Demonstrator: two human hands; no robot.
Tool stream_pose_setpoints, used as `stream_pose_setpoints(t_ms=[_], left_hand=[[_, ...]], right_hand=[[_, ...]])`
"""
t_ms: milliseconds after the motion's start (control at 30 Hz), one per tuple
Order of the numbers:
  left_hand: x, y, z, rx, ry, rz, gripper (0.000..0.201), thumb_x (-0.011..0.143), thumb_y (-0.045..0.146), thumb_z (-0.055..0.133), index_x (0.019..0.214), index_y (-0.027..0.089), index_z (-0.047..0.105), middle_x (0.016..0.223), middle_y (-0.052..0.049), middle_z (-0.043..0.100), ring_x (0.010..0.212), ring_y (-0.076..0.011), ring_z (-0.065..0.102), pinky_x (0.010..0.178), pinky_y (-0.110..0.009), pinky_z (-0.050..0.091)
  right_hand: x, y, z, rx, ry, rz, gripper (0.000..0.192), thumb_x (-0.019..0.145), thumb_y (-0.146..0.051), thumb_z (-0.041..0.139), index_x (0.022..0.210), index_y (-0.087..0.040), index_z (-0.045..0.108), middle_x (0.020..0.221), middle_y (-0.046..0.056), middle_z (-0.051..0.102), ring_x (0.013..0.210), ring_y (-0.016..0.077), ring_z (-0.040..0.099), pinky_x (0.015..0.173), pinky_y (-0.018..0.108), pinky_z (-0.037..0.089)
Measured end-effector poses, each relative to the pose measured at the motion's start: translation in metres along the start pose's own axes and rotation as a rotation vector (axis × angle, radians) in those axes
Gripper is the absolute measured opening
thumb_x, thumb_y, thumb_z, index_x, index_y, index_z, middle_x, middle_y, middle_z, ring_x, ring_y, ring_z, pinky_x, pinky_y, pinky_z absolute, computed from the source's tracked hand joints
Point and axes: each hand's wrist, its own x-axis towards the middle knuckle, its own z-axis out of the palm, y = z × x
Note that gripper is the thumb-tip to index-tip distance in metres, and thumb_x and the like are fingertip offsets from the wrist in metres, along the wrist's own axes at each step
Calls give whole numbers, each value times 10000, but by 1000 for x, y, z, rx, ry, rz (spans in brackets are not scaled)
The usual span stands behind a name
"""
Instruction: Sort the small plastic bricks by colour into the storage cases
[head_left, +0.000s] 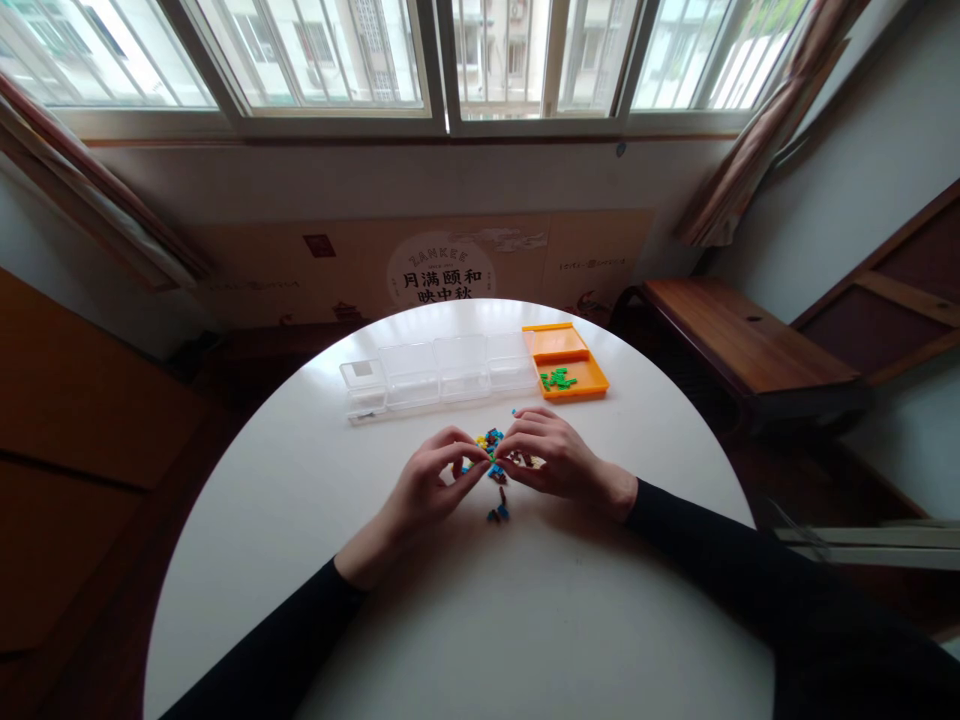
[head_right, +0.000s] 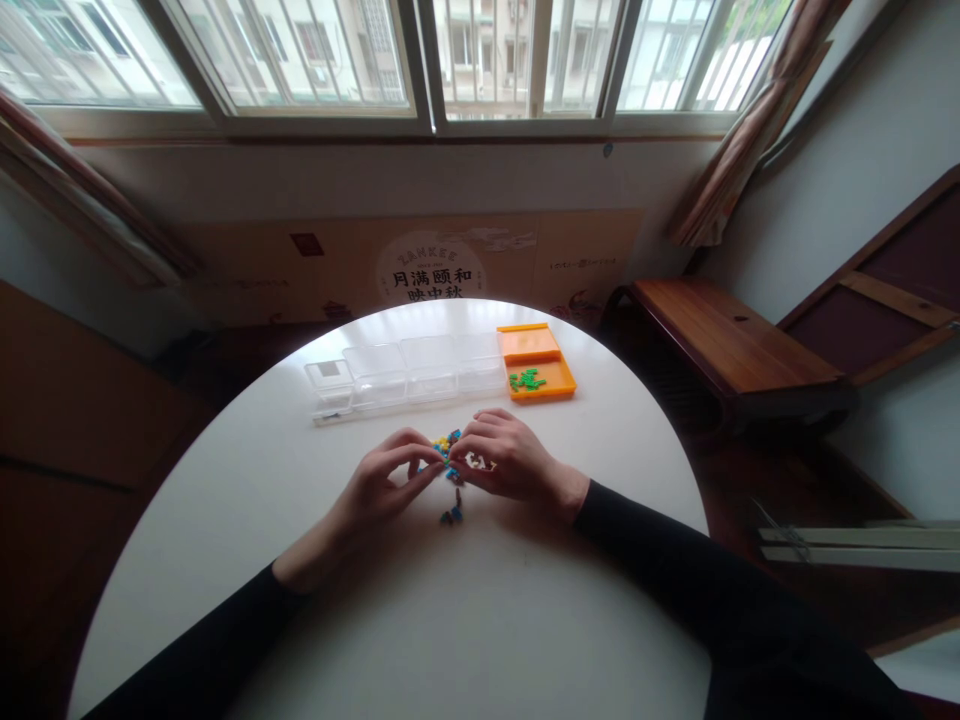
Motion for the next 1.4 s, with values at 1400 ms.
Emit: stream_pose_setpoints(t_ms=[1400], left_hand=[[-3, -2, -12, 408, -68, 51, 76, 1026, 280, 735, 1068, 236, 779, 1044, -34, 767, 689, -121, 641, 852, -350, 521]], right_hand=[[-13, 52, -41, -187, 299, 420, 101, 1012, -301, 739, 935, -241, 765, 885, 32, 787, 798, 236, 702, 903, 445, 567]])
